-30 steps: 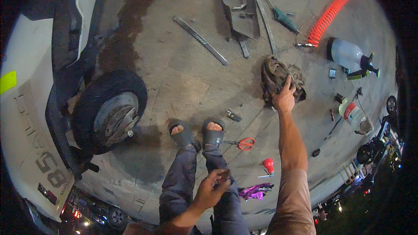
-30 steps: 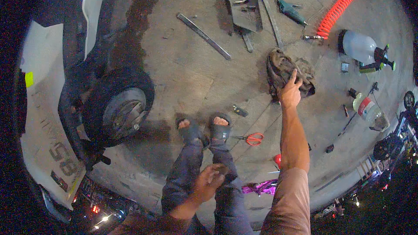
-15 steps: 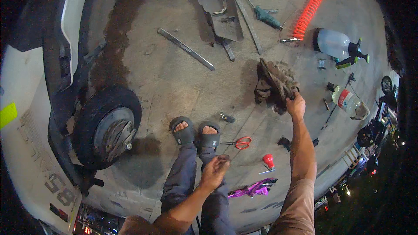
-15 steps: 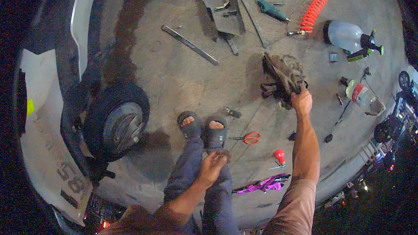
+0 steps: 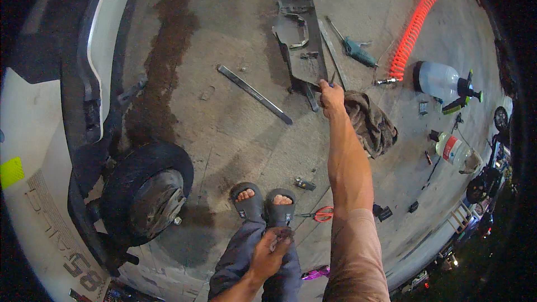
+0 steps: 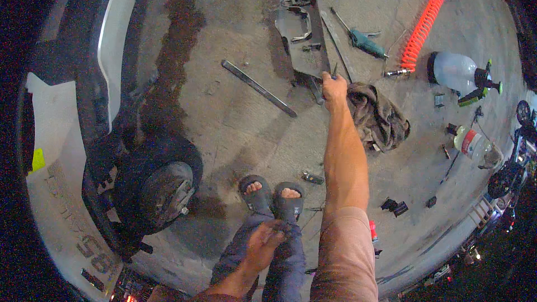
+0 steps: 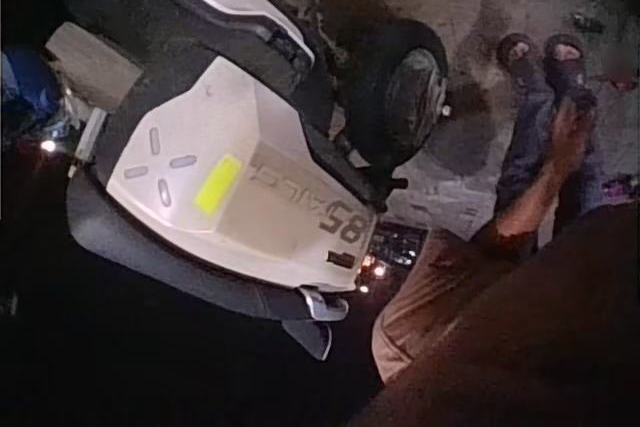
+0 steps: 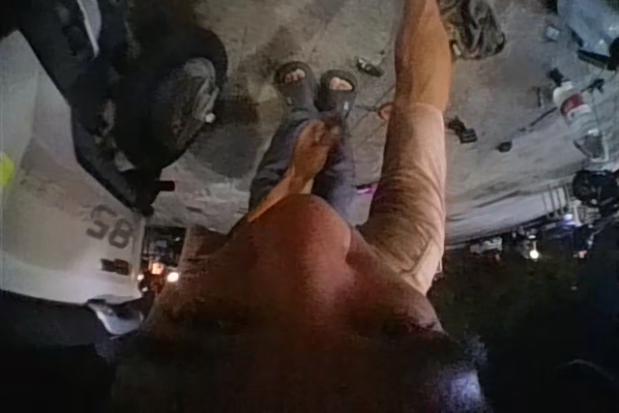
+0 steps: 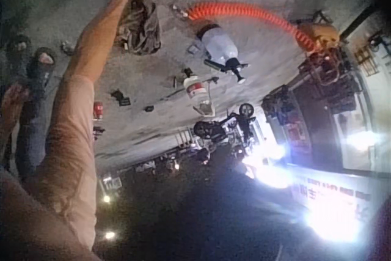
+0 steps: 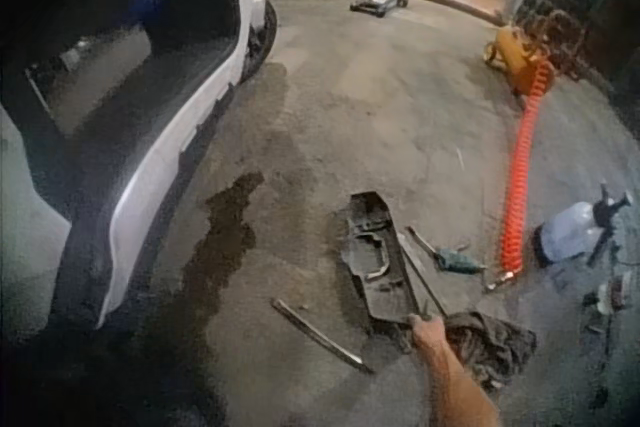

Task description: The person removes the rear tire from a motorcycle using a wrench and tire levers, then reattaches it. The person uses a wrench to loosen the axle nut, tire levers to pry the tire off the rim, and then reverses the process to reinstall the tire.

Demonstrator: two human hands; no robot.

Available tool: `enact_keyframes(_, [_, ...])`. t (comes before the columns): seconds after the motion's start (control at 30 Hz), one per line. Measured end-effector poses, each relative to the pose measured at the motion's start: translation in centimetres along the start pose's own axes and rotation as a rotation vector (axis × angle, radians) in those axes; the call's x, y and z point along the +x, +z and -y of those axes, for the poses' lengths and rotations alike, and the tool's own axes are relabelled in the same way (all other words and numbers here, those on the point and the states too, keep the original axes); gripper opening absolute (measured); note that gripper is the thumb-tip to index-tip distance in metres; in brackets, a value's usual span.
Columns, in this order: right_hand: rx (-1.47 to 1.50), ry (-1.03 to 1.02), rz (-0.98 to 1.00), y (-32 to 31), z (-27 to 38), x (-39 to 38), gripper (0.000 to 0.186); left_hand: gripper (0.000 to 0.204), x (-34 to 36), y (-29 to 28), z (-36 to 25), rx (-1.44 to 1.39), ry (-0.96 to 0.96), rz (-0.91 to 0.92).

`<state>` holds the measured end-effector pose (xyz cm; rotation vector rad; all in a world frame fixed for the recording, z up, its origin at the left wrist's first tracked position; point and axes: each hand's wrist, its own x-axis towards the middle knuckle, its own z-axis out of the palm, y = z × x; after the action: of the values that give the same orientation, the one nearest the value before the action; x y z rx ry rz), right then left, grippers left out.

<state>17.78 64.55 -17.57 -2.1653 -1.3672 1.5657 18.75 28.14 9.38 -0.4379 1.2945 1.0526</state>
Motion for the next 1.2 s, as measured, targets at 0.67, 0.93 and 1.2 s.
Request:
enact_keyframes(0.67, [0.296,-0.072,-0.025,6.3,8.3,4.0,0.045,0.029,-0.7,1.9,-2.0,-0.082,-0.024,0.074])
enact_keyframes(0.93, [-0.92,-0.257,-0.263,-12.6,-3.6,-4.7,0.083,0.022,0.2,3.7,-0.9,-0.103,0.012,-0.03])
enact_keyframes(1.2, [-0.946,-0.034,-0.318,-19.7,-11.8,-5.8,0.052,0.022,0.1,4.1,2.0,-0.013,0.057,0.033])
